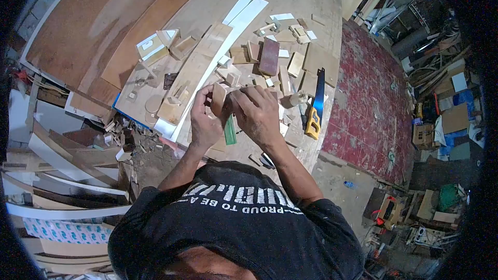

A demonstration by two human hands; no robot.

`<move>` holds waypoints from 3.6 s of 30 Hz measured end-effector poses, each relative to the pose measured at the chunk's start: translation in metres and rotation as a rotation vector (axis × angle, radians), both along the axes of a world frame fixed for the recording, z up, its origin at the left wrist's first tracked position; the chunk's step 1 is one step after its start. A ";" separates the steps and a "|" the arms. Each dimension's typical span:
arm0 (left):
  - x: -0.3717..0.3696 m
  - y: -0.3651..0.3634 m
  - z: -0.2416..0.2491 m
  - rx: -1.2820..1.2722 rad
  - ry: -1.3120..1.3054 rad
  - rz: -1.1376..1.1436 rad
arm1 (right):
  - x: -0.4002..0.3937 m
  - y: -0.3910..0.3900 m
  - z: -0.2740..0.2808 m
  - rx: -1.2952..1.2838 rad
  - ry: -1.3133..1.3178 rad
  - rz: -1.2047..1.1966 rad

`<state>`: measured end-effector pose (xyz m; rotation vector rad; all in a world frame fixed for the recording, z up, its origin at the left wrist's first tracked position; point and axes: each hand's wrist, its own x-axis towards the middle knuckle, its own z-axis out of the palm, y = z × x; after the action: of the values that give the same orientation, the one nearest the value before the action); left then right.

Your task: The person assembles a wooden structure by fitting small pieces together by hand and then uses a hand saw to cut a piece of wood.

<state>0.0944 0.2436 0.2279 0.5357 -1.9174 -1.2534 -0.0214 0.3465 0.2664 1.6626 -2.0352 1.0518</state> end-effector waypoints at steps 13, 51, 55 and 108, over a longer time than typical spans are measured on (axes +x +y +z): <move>0.009 -0.020 -0.007 0.635 0.411 -0.629 | -0.006 0.006 0.008 -0.089 -0.102 0.141; 0.024 -0.032 0.009 0.078 -0.086 -0.599 | -0.021 0.010 0.015 0.010 -0.473 0.372; 0.027 -0.027 0.009 0.078 -0.101 -0.573 | -0.027 0.013 0.011 0.076 -0.499 0.411; 0.022 -0.036 -0.029 1.009 0.361 -0.610 | -0.007 0.002 0.004 0.044 -0.576 0.107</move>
<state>0.1164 0.2081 0.1991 0.1539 -1.0511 -2.5230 -0.0280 0.3489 0.2704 1.6364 -2.3306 1.6918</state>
